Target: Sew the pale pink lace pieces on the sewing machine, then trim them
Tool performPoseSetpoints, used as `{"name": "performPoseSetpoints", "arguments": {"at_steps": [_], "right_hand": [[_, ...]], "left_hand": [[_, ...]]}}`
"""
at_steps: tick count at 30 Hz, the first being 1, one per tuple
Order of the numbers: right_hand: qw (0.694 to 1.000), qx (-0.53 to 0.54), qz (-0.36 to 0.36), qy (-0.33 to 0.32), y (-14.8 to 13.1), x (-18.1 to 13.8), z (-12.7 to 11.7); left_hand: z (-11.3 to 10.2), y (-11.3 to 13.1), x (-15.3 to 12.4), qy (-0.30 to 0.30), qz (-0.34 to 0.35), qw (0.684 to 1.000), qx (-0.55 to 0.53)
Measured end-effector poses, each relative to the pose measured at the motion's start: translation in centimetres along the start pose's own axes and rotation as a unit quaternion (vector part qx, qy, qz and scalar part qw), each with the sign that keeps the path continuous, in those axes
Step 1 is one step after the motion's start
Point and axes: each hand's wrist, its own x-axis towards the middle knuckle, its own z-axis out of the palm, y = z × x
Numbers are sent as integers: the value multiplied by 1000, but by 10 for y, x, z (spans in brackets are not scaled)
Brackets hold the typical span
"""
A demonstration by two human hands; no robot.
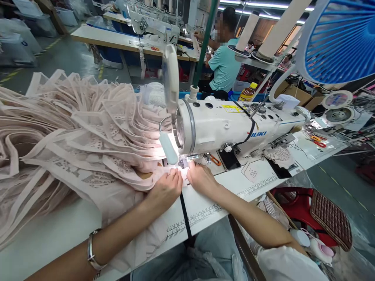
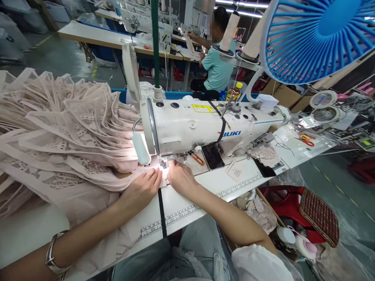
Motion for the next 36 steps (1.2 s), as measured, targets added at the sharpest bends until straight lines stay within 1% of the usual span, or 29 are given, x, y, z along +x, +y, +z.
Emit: {"name": "performPoseSetpoints", "arguments": {"at_steps": [2, 4, 6, 8, 9, 10, 12, 13, 15, 17, 20, 23, 24, 26, 28, 29, 31, 34, 36], "right_hand": [[1000, 4, 2, 25, 0, -3, 5], [999, 10, 12, 44, 0, -3, 11], [997, 19, 24, 65, 0, -2, 16], [996, 31, 35, 80, -1, 1, 19], [995, 37, 38, 79, -2, 1, 20], [996, 42, 39, 74, -2, 2, 20], [996, 48, 40, 64, -2, 1, 19], [996, 51, 39, 63, -1, 1, 18], [995, 61, 37, 72, 0, 0, 18], [993, 75, 32, 80, 0, -1, 20], [993, 87, 30, 75, 0, -1, 21], [992, 105, 27, 57, 4, -1, 16], [991, 122, 16, 49, 7, -2, 14], [983, 173, -37, 41, 17, -6, 11], [967, 216, -117, 61, 28, -10, 11], [959, 225, -153, 84, 33, -12, 12], [947, 215, -198, 136, 40, -14, 17], [944, 156, -225, 182, 39, -15, 24], [950, 106, -220, 196, 33, -14, 25]], "left_hand": [[2, -10, 2, -1, -20, 999, -35], [3, -18, 3, 1, -48, 993, -105], [3, -21, 2, 11, -115, 976, -184], [3, -19, 1, 38, -185, 949, -251], [4, -15, 0, 52, -193, 940, -275], [4, -12, -2, 66, -179, 938, -288], [6, -3, -5, 70, -119, 951, -278], [7, 0, -6, 59, -92, 960, -258], [9, 4, -9, 24, -66, 974, -213], [9, 6, -10, -5, -51, 982, -182], [9, 5, -9, -15, -45, 987, -152], [7, 6, -6, -19, -46, 991, -127], [6, 6, -5, -19, -43, 992, -115], [6, 6, -3, -8, -34, 995, -90], [7, 5, -2, 18, -26, 997, -68], [7, 5, -2, 31, -24, 997, -61], [9, 5, -2, 45, -20, 997, -61], [8, 5, -2, 40, -25, 995, -93], [5, 3, -1, 32, -50, 989, -134]]}}
